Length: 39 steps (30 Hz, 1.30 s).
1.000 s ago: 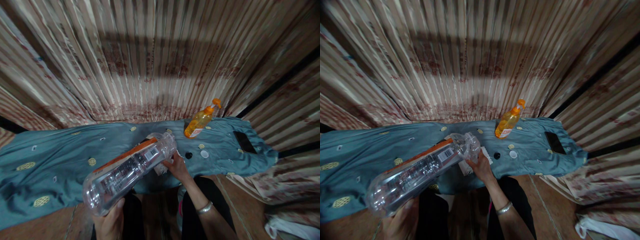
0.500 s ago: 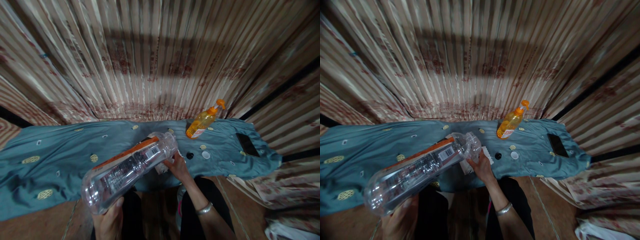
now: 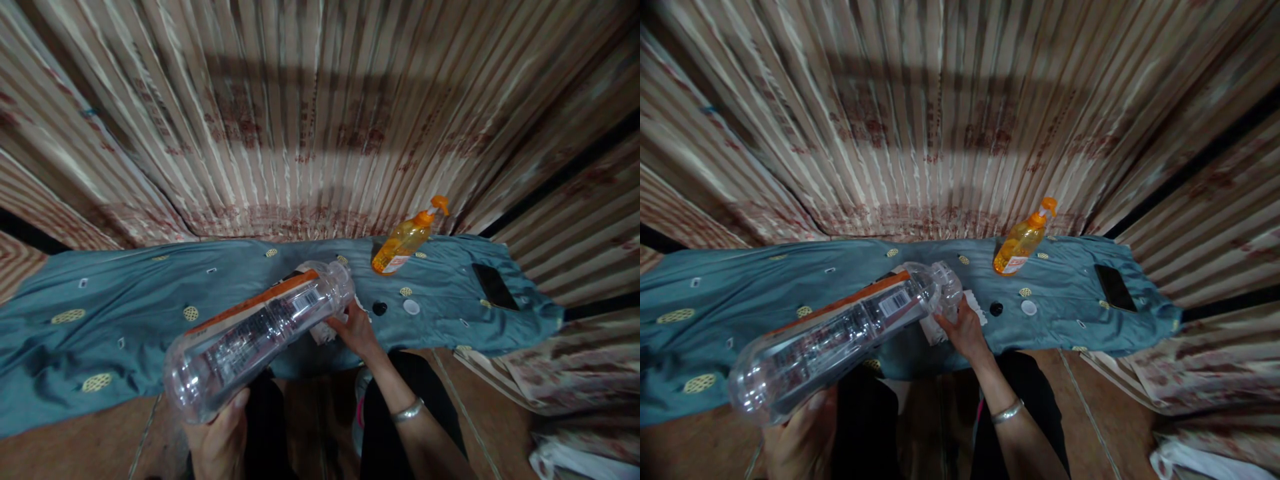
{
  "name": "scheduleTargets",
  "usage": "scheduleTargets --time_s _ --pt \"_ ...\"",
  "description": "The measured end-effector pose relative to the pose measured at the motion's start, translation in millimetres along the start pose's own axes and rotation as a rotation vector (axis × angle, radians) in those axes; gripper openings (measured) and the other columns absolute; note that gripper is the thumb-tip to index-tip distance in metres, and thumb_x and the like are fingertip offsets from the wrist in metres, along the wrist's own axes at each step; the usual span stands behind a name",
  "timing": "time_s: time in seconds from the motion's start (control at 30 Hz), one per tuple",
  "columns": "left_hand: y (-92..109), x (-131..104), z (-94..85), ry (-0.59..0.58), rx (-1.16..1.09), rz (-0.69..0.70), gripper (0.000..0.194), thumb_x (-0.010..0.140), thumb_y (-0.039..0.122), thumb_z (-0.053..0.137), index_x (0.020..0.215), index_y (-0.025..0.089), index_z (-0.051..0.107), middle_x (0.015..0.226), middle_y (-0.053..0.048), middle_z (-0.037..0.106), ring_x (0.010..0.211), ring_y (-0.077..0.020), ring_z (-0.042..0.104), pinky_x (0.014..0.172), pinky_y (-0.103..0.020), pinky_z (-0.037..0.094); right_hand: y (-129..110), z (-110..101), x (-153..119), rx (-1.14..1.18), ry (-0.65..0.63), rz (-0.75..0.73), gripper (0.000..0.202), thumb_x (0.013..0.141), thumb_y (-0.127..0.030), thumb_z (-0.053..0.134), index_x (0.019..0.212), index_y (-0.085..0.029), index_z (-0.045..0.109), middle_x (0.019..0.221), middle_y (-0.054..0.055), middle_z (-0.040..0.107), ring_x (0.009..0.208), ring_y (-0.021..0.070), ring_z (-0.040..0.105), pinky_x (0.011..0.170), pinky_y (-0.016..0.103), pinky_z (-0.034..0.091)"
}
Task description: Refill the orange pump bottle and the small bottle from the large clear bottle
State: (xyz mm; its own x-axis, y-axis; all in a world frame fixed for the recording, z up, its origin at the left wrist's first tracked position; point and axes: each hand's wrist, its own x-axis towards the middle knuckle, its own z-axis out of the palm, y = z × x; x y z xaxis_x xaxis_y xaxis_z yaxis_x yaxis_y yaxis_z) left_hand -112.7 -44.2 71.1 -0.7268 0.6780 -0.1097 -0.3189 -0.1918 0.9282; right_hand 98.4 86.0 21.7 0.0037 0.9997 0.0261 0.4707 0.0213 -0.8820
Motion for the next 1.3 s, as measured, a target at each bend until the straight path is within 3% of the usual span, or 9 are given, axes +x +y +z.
scheduleTargets --time_s 0.2,0.37,0.6,0.8,1.07,1.2,1.3 --pt "-1 4 -1.2 -0.014 0.005 0.032 0.074 0.053 0.034 0.100 0.120 0.018 0.070 0.107 -0.007 0.078 0.102 -0.0264 0.076 0.085 -0.028 0.065 6 1 1 0.021 0.018 -0.056 0.044 0.079 -0.029 0.083 0.119 -0.024 0.065 0.110 0.010 0.082 0.104 0.0312 0.080 0.091 0.043 0.063" --pt "-3 5 -1.0 -0.030 -0.013 0.067 0.069 0.053 0.033 0.099 0.115 0.019 0.072 0.108 -0.006 0.077 0.099 -0.0249 0.076 0.085 -0.028 0.065 9 2 2 0.005 0.016 -0.082 0.048 0.080 -0.032 0.083 0.123 -0.021 0.065 0.109 0.011 0.082 0.102 0.0312 0.080 0.089 0.043 0.064" --pt "0 3 -0.2 -0.022 0.014 0.001 0.067 0.052 0.030 0.098 0.113 0.019 0.073 0.102 -0.007 0.078 0.104 -0.0298 0.076 0.088 -0.034 0.065 9 3 2 -0.007 0.026 -0.075 0.052 0.079 -0.031 0.084 0.126 -0.019 0.064 0.109 0.012 0.082 0.102 0.0311 0.081 0.089 0.042 0.064" --pt "-2 5 1.6 0.007 -0.030 0.049 0.069 0.047 0.028 0.100 0.110 0.018 0.073 0.102 -0.007 0.078 0.106 -0.0281 0.075 0.082 -0.027 0.065 13 4 3 -0.008 0.043 -0.086 0.048 0.078 -0.027 0.084 0.122 -0.021 0.065 0.106 0.011 0.083 0.100 0.0314 0.081 0.087 0.042 0.064" --pt "2 2 5.1 -0.022 -0.023 0.075 0.072 0.053 0.029 0.099 0.118 0.022 0.070 0.105 -0.004 0.077 0.101 -0.0241 0.075 0.084 -0.028 0.064 10 2 3 -0.034 0.026 -0.057 0.049 0.078 -0.027 0.085 0.123 -0.021 0.064 0.109 0.010 0.082 0.105 0.0310 0.080 0.090 0.042 0.064" --pt "1 3 5.0 -0.002 -0.013 0.097 0.072 0.051 0.031 0.099 0.115 0.020 0.069 0.107 -0.005 0.076 0.099 -0.0229 0.075 0.080 -0.024 0.063 9 2 3 -0.031 0.030 -0.048 0.050 0.079 -0.026 0.084 0.124 -0.020 0.063 0.110 0.011 0.082 0.106 0.0312 0.080 0.091 0.043 0.063" --pt "0 4 5.4 -0.026 0.013 0.125 0.070 0.053 0.032 0.098 0.115 0.019 0.068 0.109 -0.006 0.075 0.102 -0.0243 0.075 0.085 -0.028 0.063 10 2 3 -0.033 0.025 -0.035 0.051 0.078 -0.027 0.085 0.123 -0.019 0.063 0.111 0.012 0.082 0.106 0.0312 0.080 0.091 0.042 0.064"
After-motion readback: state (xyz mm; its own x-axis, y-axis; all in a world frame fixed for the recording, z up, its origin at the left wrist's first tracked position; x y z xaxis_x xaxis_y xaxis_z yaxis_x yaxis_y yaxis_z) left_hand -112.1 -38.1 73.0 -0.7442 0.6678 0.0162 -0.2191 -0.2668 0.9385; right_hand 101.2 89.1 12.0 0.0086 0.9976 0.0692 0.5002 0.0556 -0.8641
